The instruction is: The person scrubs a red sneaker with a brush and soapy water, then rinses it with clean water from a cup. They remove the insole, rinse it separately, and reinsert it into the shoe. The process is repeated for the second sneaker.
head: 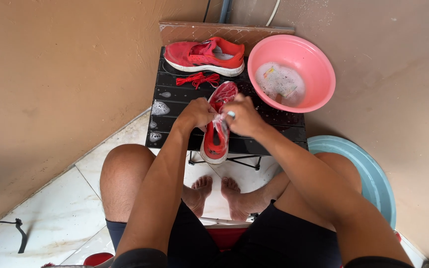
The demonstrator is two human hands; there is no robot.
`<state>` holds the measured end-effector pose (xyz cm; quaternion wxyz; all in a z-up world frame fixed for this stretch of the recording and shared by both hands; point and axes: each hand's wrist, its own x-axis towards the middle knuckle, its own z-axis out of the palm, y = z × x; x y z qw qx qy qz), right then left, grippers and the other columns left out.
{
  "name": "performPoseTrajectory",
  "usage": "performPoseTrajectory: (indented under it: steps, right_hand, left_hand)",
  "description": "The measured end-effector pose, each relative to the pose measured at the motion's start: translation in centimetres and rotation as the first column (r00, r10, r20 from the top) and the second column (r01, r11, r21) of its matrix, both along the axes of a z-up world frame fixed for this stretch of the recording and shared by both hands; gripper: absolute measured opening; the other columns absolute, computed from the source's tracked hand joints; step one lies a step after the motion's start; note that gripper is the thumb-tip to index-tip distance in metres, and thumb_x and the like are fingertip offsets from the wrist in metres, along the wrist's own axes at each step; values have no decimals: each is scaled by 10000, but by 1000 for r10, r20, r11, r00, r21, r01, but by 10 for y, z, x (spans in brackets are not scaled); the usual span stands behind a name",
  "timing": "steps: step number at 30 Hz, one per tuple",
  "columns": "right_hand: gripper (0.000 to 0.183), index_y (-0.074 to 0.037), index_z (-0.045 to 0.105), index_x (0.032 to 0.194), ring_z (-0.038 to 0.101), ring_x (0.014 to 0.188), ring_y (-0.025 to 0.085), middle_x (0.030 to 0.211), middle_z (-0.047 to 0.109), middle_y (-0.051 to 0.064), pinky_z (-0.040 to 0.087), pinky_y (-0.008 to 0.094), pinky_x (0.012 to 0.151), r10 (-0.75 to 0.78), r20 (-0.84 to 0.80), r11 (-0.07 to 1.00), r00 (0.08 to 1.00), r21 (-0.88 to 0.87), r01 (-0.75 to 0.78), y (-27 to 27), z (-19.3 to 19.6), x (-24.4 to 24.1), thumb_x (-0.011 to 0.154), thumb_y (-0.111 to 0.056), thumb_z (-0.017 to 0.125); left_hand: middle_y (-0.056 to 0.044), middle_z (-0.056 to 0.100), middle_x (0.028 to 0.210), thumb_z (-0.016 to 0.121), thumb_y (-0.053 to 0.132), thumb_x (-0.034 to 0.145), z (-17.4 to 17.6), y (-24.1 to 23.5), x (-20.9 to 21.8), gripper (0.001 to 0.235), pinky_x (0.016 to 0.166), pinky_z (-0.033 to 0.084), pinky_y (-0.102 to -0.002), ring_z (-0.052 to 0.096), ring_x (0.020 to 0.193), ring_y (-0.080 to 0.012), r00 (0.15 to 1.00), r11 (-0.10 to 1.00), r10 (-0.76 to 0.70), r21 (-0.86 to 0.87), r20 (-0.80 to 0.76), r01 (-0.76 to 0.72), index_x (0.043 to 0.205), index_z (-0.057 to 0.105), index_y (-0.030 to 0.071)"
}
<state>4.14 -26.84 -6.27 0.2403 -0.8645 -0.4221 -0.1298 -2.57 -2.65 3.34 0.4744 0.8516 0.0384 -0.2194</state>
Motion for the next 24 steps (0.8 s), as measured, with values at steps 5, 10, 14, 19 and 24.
performPoseTrajectory:
  steps: [5, 10, 14, 19, 24]
  right_hand:
    - [164, -179, 733, 896, 713, 906, 391, 844, 701, 93, 536, 516, 873, 72, -273, 997, 959, 15, -70, 6, 29, -45, 992, -209, 863]
    - [165, -99, 856, 1007, 752, 798, 416, 820, 761, 218, 568, 534, 767, -57, -473, 998, 879, -55, 34, -5, 101, -44, 1047, -259, 845]
    - [188, -159, 854, 1170, 771, 831, 331, 899, 780, 103, 616, 475, 795, -327, -442, 920, 835, 53, 388, -42, 118, 18, 1230, -314, 767]
    - [330, -216, 782, 1352, 827, 1186, 503, 1198, 770, 208, 611, 612, 1034, -672, -295, 738, 679, -196, 646, -106, 91, 102, 1157, -481, 798]
    - [599, -4, 764, 1629, 723, 1500, 590, 1569, 769, 375, 593, 687, 1256, -686, -378, 662, 621, -679, 317, -125, 57, 144, 1129, -332, 731]
  left_hand:
    - [-420, 847, 1250, 783, 117, 1076, -11, 6, 7, 308, 727, 807, -492, 907, 909, -501, 999, 997, 31, -72, -40, -34, 1298, 928, -40]
    - [-421, 852, 1252, 811, 163, 1088, -9, -7, 12, 305, 677, 817, -500, 906, 909, -528, 1000, 1000, -3, 0, -11, 3, 1317, 941, 7]
    - [-395, 843, 1276, 756, 215, 1161, -52, -21, 29, 321, 718, 820, -517, 893, 988, -548, 981, 960, -173, 237, 88, 148, 1404, 919, 83]
    - [-335, 777, 1421, 789, 238, 1174, 5, -3, 0, 337, 1077, 729, -652, 829, 1310, -592, 959, 890, -245, 425, 141, 165, 1491, 896, 279]
    - [-493, 739, 1516, 1017, 380, 1024, 40, -3, -18, 917, 1101, 694, -721, 774, 1369, -669, 974, 887, -209, 436, 84, 153, 1658, 613, -145]
